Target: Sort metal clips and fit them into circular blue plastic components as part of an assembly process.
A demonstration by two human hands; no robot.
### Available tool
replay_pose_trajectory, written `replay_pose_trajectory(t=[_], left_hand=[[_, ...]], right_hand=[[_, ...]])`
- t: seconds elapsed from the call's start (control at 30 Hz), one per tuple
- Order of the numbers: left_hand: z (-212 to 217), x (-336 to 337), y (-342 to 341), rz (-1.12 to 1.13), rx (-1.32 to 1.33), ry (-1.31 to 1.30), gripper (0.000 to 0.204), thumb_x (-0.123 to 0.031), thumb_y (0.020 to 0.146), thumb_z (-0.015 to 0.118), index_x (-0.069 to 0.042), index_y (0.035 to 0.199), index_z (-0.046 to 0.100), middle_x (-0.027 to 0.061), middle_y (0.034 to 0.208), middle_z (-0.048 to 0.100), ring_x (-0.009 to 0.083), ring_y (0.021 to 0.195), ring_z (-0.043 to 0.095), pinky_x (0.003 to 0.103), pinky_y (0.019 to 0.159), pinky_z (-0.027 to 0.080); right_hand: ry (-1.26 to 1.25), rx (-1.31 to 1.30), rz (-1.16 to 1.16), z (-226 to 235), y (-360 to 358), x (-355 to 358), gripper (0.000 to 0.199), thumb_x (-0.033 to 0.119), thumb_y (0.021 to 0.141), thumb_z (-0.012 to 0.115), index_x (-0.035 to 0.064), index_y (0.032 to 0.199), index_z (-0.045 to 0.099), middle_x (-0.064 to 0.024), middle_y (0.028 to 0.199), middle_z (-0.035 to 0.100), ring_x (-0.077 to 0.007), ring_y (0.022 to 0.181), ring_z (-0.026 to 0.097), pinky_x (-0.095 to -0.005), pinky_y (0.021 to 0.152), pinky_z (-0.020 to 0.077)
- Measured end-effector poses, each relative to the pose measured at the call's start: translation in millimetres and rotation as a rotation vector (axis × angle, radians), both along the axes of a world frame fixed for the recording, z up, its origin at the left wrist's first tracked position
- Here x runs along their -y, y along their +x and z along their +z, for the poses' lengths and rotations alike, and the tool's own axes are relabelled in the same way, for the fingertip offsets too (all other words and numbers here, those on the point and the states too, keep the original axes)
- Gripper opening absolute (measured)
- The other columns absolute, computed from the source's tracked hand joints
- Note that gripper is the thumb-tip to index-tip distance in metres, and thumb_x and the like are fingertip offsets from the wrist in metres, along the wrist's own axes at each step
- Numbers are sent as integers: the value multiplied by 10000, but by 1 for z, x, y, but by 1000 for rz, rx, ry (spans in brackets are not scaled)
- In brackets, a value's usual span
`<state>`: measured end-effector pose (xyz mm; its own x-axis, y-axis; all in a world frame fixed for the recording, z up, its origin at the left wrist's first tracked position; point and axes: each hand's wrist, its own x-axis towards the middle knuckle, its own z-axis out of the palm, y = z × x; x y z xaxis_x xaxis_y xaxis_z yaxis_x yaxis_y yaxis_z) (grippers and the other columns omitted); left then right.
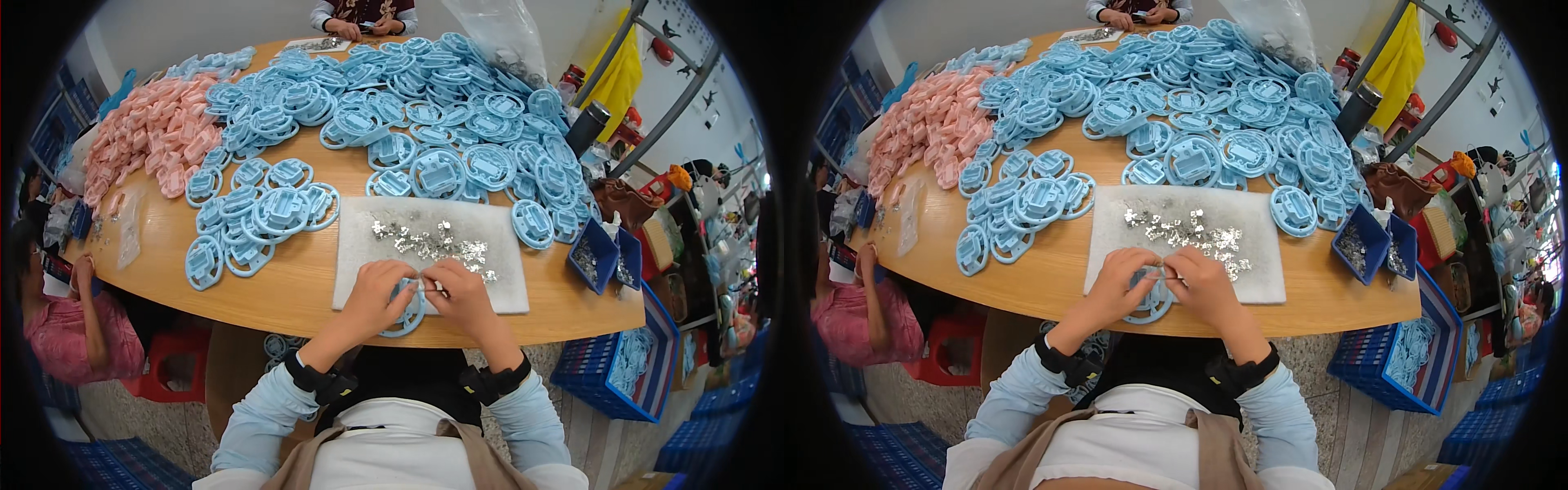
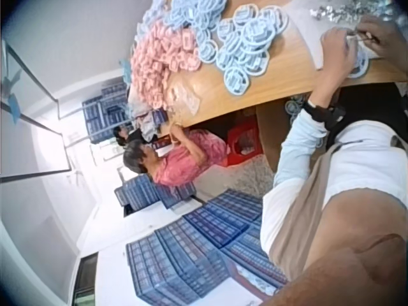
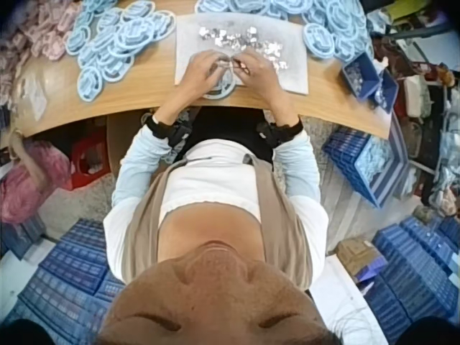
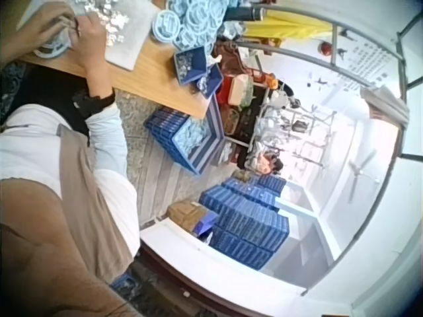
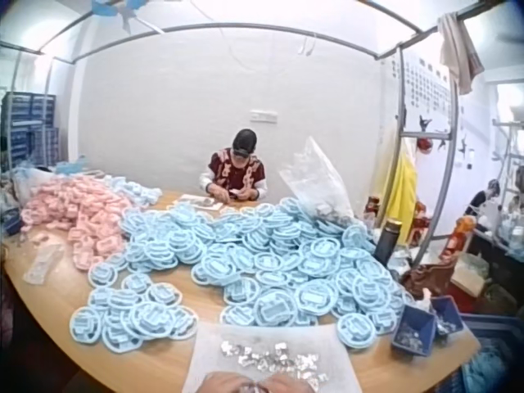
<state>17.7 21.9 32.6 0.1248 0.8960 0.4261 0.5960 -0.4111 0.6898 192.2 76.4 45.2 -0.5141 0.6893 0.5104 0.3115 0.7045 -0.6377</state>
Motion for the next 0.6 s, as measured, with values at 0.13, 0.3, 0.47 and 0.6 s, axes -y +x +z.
replay_pose_trajectory(t=[0.13, 0.3, 0.47, 0.6], left_hand=[[1, 4, -1, -54, 156, -160, 94, -84, 811, 612, -46, 897, 618, 99, 992, 620, 272, 970, 557, 371, 843, 395], [-5, 14, -7, -5, 115, 30, 253, -184, 787, 669, -48, 993, 616, 102, 1045, 606, 299, 1041, 533, 401, 913, 370], [-8, 22, -24, 56, -175, 21, 670, -375, 623, 802, -27, 1135, 546, 141, 1260, 485, 325, 1178, 442, 455, 1001, 311], [-21, 24, -25, 66, -250, -24, 755, -416, 586, 820, -31, 1161, 515, 133, 1283, 454, 326, 1206, 414, 508, 1030, 266]], right_hand=[[-290, -97, -16, 9, 0, 10, 166, 26, 691, 690, 21, 850, 644, -58, 761, 597, -159, 554, 536, -260, 489, 414], [-455, -103, 30, 7, -4, 11, 141, 35, 699, 705, 26, 833, 660, -20, 713, 568, -78, 516, 455, -206, 479, 346], [-223, -4, 95, -12, -12, 6, 132, 54, 697, 700, 32, 822, 663, -29, 754, 532, -99, 548, 486, -238, 486, 376], [-1, 102, 54, -17, -22, 2, 126, 77, 711, 673, 42, 831, 653, -75, 839, 529, -205, 626, 562, -322, 530, 448]])
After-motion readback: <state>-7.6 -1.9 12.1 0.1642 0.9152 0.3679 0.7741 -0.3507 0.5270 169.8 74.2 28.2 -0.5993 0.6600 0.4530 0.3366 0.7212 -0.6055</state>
